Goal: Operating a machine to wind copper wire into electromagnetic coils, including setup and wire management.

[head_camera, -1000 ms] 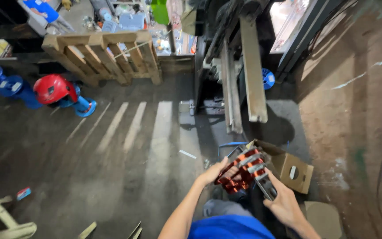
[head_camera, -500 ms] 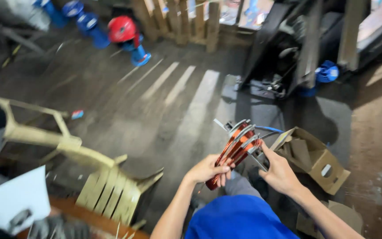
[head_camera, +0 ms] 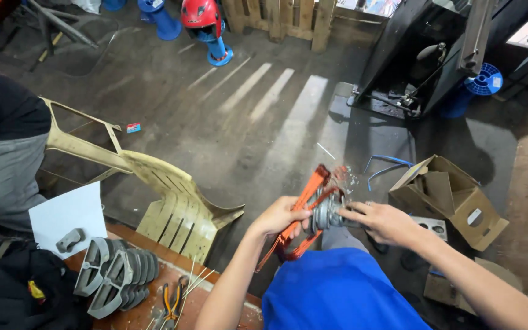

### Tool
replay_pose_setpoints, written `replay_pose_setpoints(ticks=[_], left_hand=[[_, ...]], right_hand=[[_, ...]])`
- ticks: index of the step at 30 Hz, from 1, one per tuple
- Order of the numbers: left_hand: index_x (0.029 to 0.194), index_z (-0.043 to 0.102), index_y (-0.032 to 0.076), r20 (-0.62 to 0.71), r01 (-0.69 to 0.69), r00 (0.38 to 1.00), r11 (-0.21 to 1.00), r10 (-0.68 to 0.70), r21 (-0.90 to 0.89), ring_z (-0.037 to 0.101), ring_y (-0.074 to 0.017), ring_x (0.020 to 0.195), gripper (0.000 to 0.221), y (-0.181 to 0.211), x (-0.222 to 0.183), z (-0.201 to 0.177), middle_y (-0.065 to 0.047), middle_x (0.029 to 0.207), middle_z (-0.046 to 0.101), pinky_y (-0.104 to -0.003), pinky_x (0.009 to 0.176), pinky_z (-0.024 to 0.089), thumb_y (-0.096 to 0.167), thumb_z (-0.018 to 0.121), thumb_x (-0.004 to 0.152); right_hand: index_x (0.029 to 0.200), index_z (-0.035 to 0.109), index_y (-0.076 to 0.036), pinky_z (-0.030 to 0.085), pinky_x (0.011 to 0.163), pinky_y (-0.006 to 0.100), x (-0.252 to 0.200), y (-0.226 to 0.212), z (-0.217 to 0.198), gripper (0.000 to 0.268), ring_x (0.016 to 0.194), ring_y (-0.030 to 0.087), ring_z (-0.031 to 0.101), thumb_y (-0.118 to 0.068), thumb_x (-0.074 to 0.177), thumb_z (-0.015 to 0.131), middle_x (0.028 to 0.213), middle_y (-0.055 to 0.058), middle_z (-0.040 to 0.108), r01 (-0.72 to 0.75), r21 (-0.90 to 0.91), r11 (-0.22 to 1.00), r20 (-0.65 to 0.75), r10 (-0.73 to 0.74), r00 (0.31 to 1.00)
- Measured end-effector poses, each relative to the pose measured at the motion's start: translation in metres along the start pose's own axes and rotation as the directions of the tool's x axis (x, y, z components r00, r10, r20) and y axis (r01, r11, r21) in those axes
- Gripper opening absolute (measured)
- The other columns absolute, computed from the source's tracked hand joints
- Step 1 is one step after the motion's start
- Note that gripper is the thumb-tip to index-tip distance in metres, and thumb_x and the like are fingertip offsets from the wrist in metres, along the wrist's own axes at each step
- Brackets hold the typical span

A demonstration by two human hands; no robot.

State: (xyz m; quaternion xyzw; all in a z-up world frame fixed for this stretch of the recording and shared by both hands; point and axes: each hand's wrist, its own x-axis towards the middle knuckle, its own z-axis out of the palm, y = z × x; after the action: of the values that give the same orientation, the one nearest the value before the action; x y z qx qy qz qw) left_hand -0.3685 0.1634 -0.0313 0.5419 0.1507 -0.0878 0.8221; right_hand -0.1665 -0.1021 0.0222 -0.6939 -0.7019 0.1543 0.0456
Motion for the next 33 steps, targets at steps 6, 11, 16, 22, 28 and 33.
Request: replay_pose_setpoints(ticks=[6,11,16,22,28,33], left_hand=[[0.103,0.067,-0.008,0.096,0.071,0.993,0.997,-0.069,-0.021,0.056,-0.0149,0.033,0.009,0.015,-0.022,0.004,-0.018,0.061,0.067,-0.025,0.026,0.04,0.001,0.068,0.104],[0.152,0.047,0.002,0.156,0.03,0.987,1.0,-0.03,-0.001,0.05,-0.0132,0.035,0.053,0.023,-0.012,-0.017,-0.018,0.067,0.064,-0.023,0.027,0.038,0.001,0.067,0.103],[0.133,0.062,0.002,0.229,0.066,0.97,0.994,-0.085,0.089,0.051,-0.0098,0.036,0.029,0.037,0.012,-0.025,-0.012,0.065,0.063,-0.022,0.027,0.036,0.004,0.066,0.104],[0.122,0.054,0.003,0.158,0.035,0.987,0.998,-0.028,-0.043,0.047,-0.0089,0.038,0.021,0.054,0.032,-0.028,-0.008,0.067,0.057,-0.022,0.035,0.037,0.009,0.067,0.105],[0.126,0.062,0.012,-0.094,0.084,0.992,0.996,-0.084,0.002,0.055,-0.0124,0.051,0.032,0.027,0.049,-0.048,-0.004,0.081,0.065,-0.025,0.048,0.042,0.018,0.068,0.095],[0.151,0.071,0.02,-0.297,0.068,0.953,0.998,-0.068,-0.01,0.039,-0.0119,0.038,0.064,-0.087,0.054,-0.103,-0.004,0.052,0.051,-0.028,0.034,0.032,0.014,0.066,0.087]], right_hand=[[0.156,0.057,-0.018,0.065,0.087,0.055,-0.013,-0.012,-0.024,0.083,0.109,0.052,0.071,0.006,0.078,0.066,0.134,0.016,0.069,0.01,0.456,0.89,0.026,-0.025,0.999],[0.155,0.06,-0.014,0.065,0.085,0.055,-0.024,-0.003,-0.033,0.086,0.111,0.052,0.072,0.01,0.073,0.064,0.131,0.019,0.072,0.01,0.557,0.83,0.062,-0.054,0.997],[0.154,0.061,-0.012,0.065,0.083,0.05,-0.029,-0.005,-0.058,0.083,0.103,0.042,0.079,0.006,0.074,0.069,0.122,0.018,0.077,-0.026,0.659,0.752,0.054,-0.012,0.998],[0.153,0.062,-0.012,0.06,0.078,0.037,-0.033,-0.015,-0.072,0.087,0.083,0.021,0.074,-0.004,0.071,0.09,0.099,0.008,0.079,-0.175,0.78,0.601,0.08,0.182,0.98],[0.16,0.047,-0.009,0.063,0.085,0.032,-0.054,-0.009,-0.092,0.098,0.082,0.019,0.078,0.0,0.074,0.092,0.093,0.015,0.083,-0.064,0.963,0.262,-0.092,0.543,0.835],[0.152,0.054,-0.002,0.059,0.096,0.035,-0.053,0.004,-0.194,0.091,0.092,0.021,0.071,0.016,0.067,0.08,0.12,0.013,0.072,0.146,0.949,0.281,-0.316,0.854,0.414]])
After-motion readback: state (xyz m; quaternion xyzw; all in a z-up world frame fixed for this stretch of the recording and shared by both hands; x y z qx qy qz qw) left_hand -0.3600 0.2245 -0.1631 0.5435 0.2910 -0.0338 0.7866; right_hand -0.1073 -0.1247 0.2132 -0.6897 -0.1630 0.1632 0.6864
